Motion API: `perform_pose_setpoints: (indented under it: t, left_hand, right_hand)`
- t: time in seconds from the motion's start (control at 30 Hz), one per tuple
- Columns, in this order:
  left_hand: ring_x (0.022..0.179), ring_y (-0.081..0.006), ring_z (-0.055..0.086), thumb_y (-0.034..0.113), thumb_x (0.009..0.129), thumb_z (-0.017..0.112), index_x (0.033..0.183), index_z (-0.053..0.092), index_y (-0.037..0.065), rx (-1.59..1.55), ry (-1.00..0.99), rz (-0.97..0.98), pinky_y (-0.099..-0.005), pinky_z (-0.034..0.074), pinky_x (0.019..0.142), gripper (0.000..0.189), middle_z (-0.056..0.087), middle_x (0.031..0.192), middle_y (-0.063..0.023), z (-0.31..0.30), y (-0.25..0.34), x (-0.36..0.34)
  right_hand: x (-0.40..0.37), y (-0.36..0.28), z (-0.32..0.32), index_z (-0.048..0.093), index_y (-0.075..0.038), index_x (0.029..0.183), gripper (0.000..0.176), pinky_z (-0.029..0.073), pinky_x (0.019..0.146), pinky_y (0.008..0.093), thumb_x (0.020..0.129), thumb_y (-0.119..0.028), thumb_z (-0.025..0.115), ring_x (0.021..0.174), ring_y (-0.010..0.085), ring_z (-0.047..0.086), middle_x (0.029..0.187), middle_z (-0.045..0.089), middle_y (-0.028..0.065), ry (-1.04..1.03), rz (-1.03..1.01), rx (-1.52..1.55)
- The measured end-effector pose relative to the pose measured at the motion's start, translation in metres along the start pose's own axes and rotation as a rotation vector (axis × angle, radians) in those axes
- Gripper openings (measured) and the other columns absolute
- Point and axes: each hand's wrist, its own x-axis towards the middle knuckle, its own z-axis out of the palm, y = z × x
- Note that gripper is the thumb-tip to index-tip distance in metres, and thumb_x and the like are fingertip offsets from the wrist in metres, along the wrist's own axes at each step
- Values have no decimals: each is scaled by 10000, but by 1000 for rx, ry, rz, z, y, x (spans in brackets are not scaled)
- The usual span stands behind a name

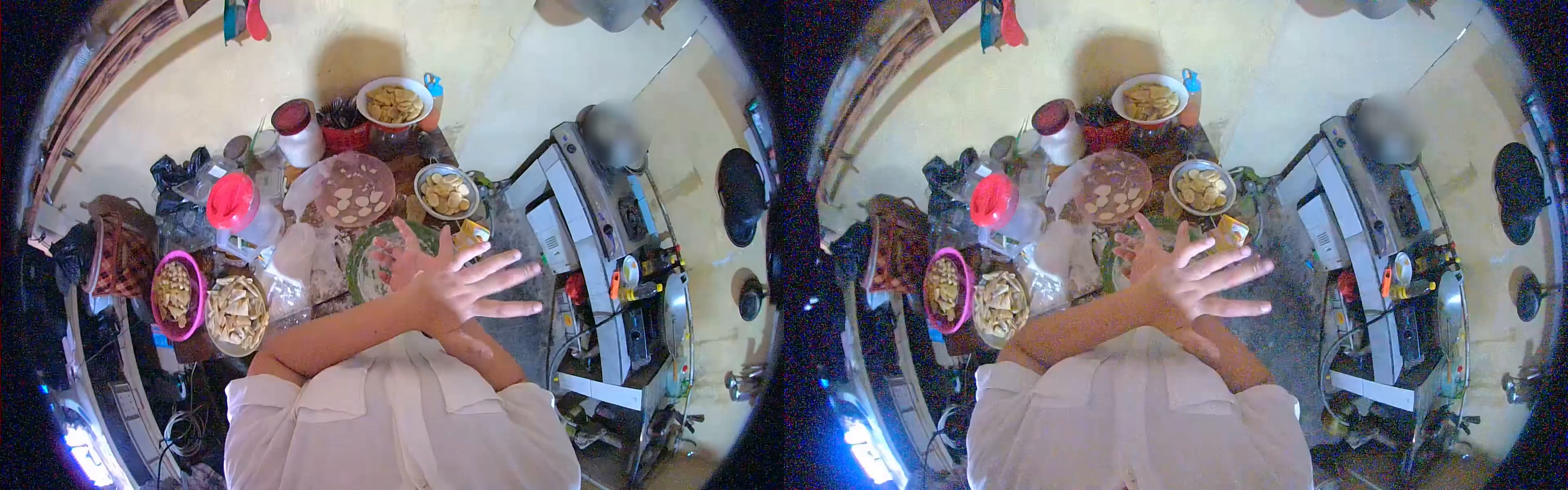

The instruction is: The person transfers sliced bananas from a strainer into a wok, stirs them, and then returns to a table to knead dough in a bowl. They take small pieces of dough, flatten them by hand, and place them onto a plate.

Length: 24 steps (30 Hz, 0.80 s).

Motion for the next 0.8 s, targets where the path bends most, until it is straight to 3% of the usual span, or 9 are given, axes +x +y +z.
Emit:
perform_pose_setpoints:
  t: [0.13, 0.2, 0.3, 0.4, 0.5, 0.53, 0.67, 0.77, 0.8]
  left_hand:
    - [1302, -269, 260, 785, 716, 373, 1279, 477, 300, -255, 16, -47, -542, 197, 997, 750, 355, 1410, -61, -10, -3, -2]
    - [1269, -271, 297, 775, 723, 377, 1269, 489, 285, -873, 484, -38, -525, 209, 980, 742, 382, 1392, -71, 13, -21, 3]
    - [1170, -300, 390, 774, 723, 366, 1253, 509, 262, -934, 869, -147, -552, 200, 974, 750, 432, 1352, -85, 17, -10, 9]
    - [1157, -290, 389, 768, 739, 321, 1274, 483, 299, -241, 268, -98, -611, 146, 996, 730, 413, 1361, -101, -27, -15, -7]
    - [1153, -246, 391, 721, 790, 293, 1241, 515, 321, 80, 248, -6, -465, 226, 970, 642, 396, 1367, -94, -19, 2, 1]
    - [1198, -265, 353, 743, 769, 299, 1294, 475, 269, -22, 213, -65, -476, 224, 988, 729, 385, 1375, -99, -13, 3, -3]
    - [1215, -305, 335, 721, 771, 324, 1294, 456, 140, -683, 360, -379, -490, 220, 994, 793, 393, 1353, -132, 2, -25, -12]
    - [1201, -330, 346, 727, 746, 358, 1260, 458, 75, -875, 731, -599, -495, 227, 984, 836, 401, 1325, -159, -28, -26, 0]
    - [1197, -338, 350, 729, 737, 370, 1248, 459, 53, -934, 857, -673, -496, 229, 980, 852, 404, 1316, -169, -32, -26, 1]
  right_hand:
    - [-2, -6, 2, 159, -289, 1412, 907, 412, 773, 381, 695, -831, 287, 1014, 245, 486, 1235, 459, 95, -50, -18, 71]
    - [-1, -5, 8, 160, -293, 1411, 915, 405, 771, 369, 687, -836, 292, 1016, 236, 482, 1231, 460, 84, -17, -18, -29]
    - [-1, -6, 15, 163, -295, 1410, 917, 398, 769, 356, 683, -838, 295, 1019, 227, 478, 1229, 460, 76, 14, -82, -121]
    - [1, -6, 25, 168, -295, 1410, 914, 393, 766, 345, 684, -836, 297, 1021, 221, 473, 1229, 460, 72, 33, -178, -173]
    - [-9, -21, 25, 187, -283, 1406, 909, 373, 800, 360, 691, -833, 298, 1036, 221, 459, 1245, 454, 70, 52, -131, -94]
    - [-5, -21, 10, 193, -273, 1404, 908, 369, 828, 383, 695, -831, 302, 1058, 235, 455, 1258, 446, 74, 17, -132, -49]
    - [-20, -20, 10, 231, -216, 1384, 903, 298, 970, 480, 713, -812, 332, 1171, 297, 403, 1321, 392, 105, -110, -111, 315]
    - [-33, -33, 42, 265, -180, 1362, 888, 288, 999, 516, 725, -792, 357, 1193, 340, 396, 1337, 370, 145, -168, -78, 619]
    - [-31, -31, 34, 272, -176, 1356, 875, 364, 935, 511, 728, -771, 397, 1117, 331, 466, 1302, 412, 150, -89, -80, 492]
